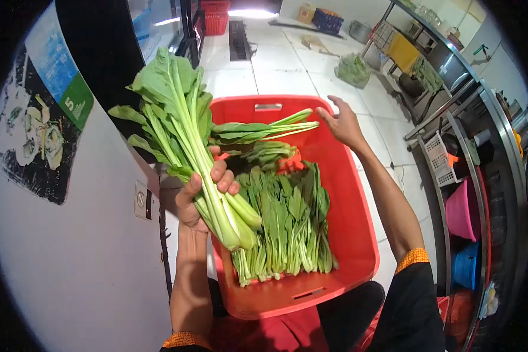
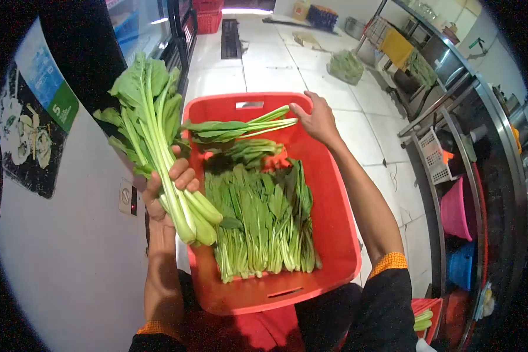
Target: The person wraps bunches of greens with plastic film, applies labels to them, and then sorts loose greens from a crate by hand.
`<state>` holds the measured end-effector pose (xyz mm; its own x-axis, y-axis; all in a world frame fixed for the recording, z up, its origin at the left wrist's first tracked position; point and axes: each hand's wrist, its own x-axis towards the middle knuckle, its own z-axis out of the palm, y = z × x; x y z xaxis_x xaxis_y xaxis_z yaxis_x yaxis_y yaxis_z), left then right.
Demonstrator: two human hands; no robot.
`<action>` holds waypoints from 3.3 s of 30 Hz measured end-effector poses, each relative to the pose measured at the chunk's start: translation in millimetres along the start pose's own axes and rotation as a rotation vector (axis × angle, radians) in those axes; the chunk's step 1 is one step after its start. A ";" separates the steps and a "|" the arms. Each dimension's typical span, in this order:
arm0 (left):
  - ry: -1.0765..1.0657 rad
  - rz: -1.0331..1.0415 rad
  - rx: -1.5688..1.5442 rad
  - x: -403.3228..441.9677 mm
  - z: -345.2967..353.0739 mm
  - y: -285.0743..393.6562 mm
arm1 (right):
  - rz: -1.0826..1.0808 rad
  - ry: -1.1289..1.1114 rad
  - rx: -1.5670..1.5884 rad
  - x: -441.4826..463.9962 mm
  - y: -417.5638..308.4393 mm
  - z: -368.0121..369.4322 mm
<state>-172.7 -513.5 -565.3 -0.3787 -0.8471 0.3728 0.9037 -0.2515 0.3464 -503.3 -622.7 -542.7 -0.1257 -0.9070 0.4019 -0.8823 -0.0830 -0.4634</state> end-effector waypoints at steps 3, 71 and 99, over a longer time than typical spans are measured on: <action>-0.015 0.010 -0.100 0.0 -4.8 -0.5 | -0.016 -0.167 0.234 -38.0 -7.9 -3.2; -0.013 -0.005 -0.098 5.2 -7.9 1.8 | 0.077 -0.763 0.158 -157.0 -42.6 26.7; 0.056 0.017 0.003 5.5 -5.4 -0.5 | -0.976 -1.132 -0.036 -258.7 -52.7 88.1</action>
<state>-174.1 -520.5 -568.1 -0.3514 -0.8762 0.3298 0.9093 -0.2356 0.3430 -384.3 -420.1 -691.8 0.8989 -0.3341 -0.2836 -0.4219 -0.8348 -0.3537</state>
